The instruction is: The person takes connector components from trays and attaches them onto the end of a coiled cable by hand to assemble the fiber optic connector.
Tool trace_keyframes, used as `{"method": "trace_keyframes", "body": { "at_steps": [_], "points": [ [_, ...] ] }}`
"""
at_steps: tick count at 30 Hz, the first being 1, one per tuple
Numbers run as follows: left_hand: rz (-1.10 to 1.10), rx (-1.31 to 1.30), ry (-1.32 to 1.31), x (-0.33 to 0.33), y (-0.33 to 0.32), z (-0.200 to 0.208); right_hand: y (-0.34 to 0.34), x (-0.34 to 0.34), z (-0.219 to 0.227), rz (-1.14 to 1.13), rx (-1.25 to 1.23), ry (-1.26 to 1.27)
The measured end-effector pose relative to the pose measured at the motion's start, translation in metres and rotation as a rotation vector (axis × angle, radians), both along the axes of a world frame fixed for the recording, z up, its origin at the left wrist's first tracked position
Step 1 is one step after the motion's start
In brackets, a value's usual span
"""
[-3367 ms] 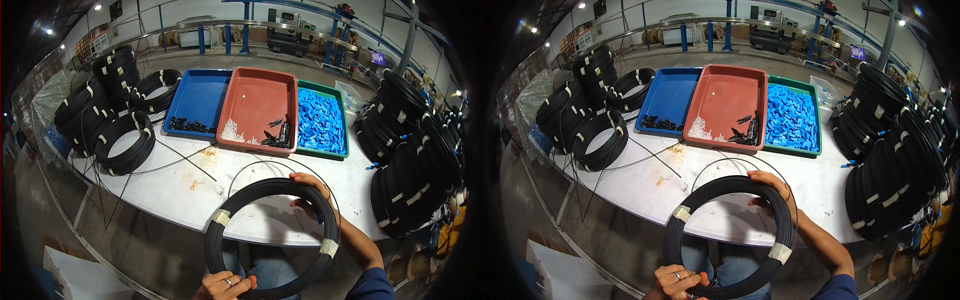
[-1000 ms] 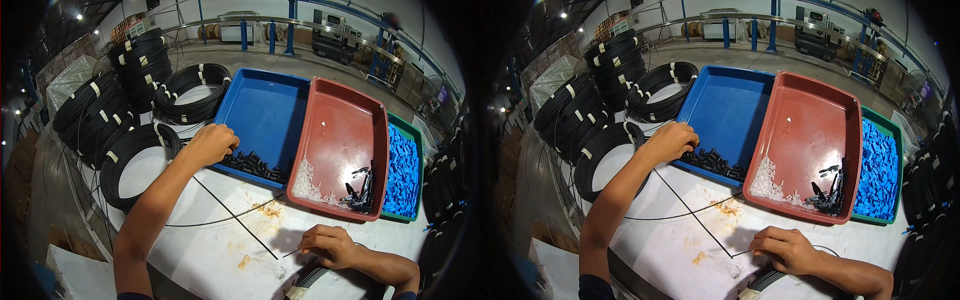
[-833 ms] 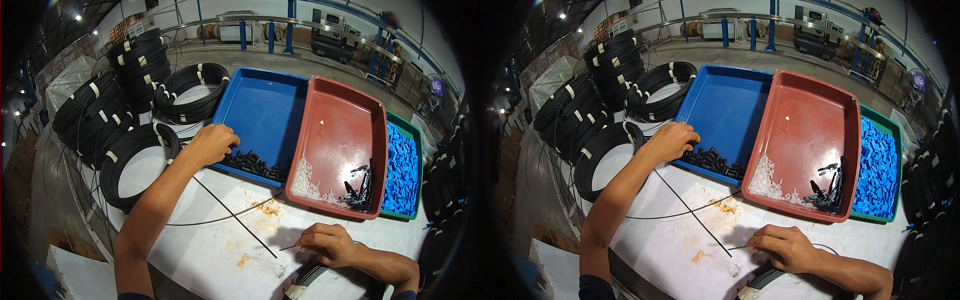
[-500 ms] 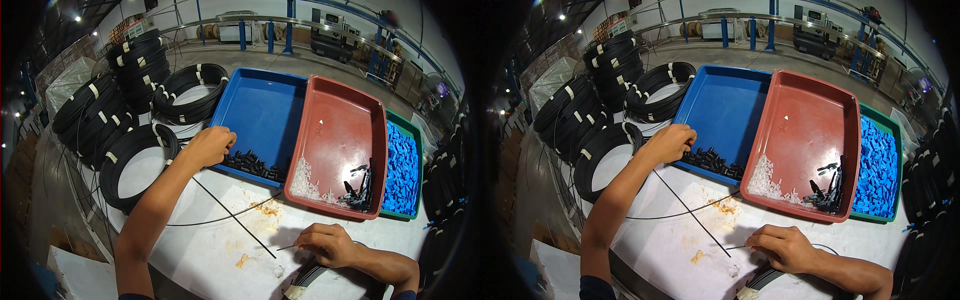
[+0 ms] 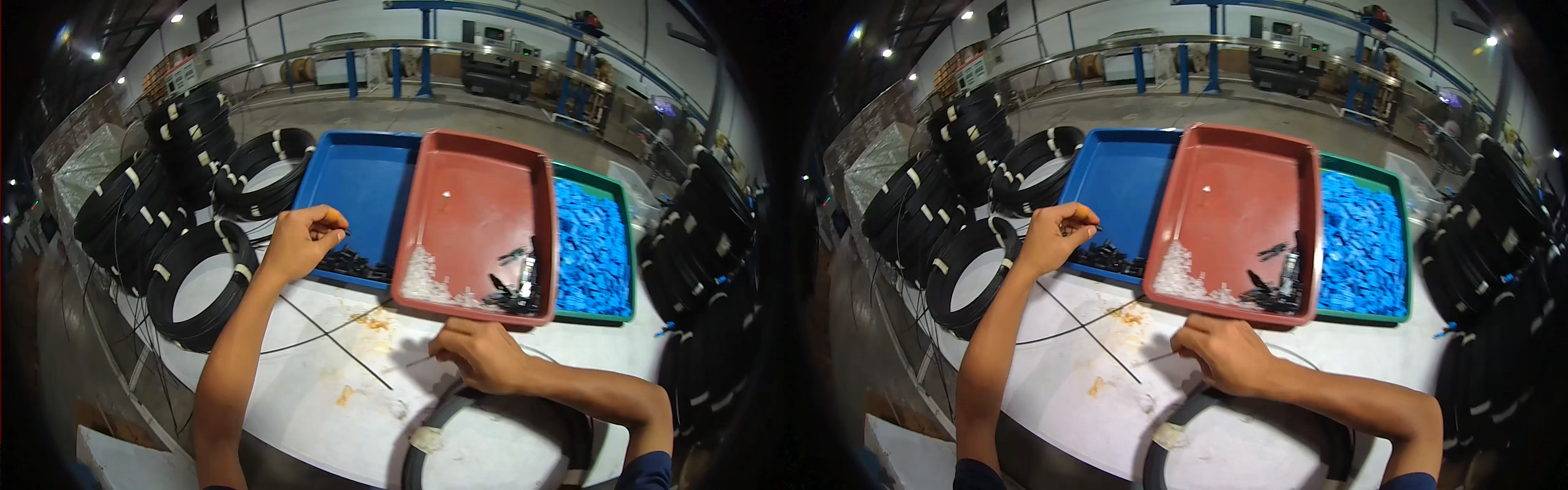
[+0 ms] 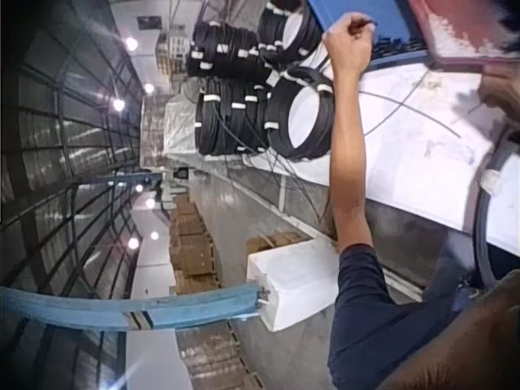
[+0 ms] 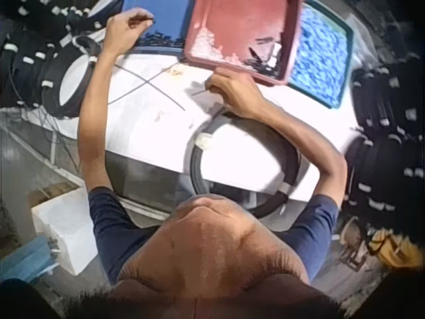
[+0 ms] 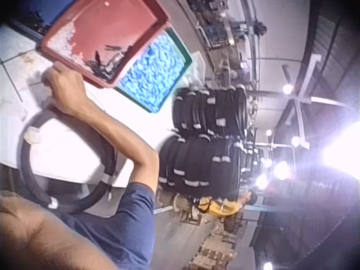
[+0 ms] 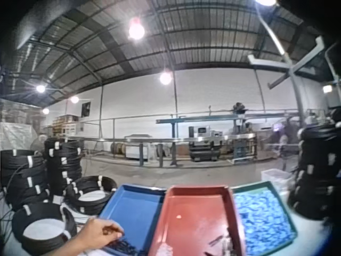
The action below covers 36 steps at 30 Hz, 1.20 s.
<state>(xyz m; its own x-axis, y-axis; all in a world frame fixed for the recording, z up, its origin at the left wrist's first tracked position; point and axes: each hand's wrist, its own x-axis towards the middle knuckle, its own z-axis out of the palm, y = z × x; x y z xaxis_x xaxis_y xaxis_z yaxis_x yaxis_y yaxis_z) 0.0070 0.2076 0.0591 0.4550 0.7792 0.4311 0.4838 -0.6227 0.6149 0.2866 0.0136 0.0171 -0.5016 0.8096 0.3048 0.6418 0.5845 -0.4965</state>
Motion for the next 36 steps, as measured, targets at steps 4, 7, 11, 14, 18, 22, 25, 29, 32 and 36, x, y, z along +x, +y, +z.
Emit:
{"method": "trace_keyframes", "body": {
  "at_steps": [4, 7, 11, 14, 18, 22, 25, 29, 32, 36],
  "points": [
    [-0.145, -0.164, -0.237, 0.045, -0.036, -0.009, -0.011, 0.037, 0.014, -0.287, -0.058, 0.020],
    [-0.301, -0.286, -0.453, 0.091, -0.069, -0.023, -0.028, 0.065, 0.013, -0.464, -0.155, 0.296],
    [-0.372, -0.444, -0.596, 0.139, -0.112, -0.050, -0.050, 0.086, 0.002, -0.614, -0.252, 0.569],
    [-0.393, -0.540, -0.691, 0.160, -0.136, -0.067, -0.056, 0.095, -0.015, -0.613, -0.148, 0.727],
    [-0.435, -0.511, -0.681, 0.164, -0.149, -0.078, -0.062, 0.090, -0.030, -0.634, 0.052, 0.743],
    [-0.470, -0.478, -0.706, 0.165, -0.162, -0.085, -0.065, 0.088, -0.030, -0.599, 0.165, 0.595],
    [-0.480, -0.453, -0.727, 0.168, -0.174, -0.085, -0.067, 0.090, -0.028, -0.505, 0.270, 0.458],
    [-0.471, -0.315, -0.683, 0.164, -0.174, -0.090, -0.072, 0.091, -0.024, -0.513, 0.234, 0.459],
    [-0.471, -0.265, -0.659, 0.162, -0.177, -0.089, -0.073, 0.092, -0.023, -0.500, 0.248, 0.458],
    [-0.464, -0.286, -0.677, 0.163, -0.179, -0.085, -0.073, 0.093, -0.022, -0.472, 0.284, 0.439]
  ]
}}
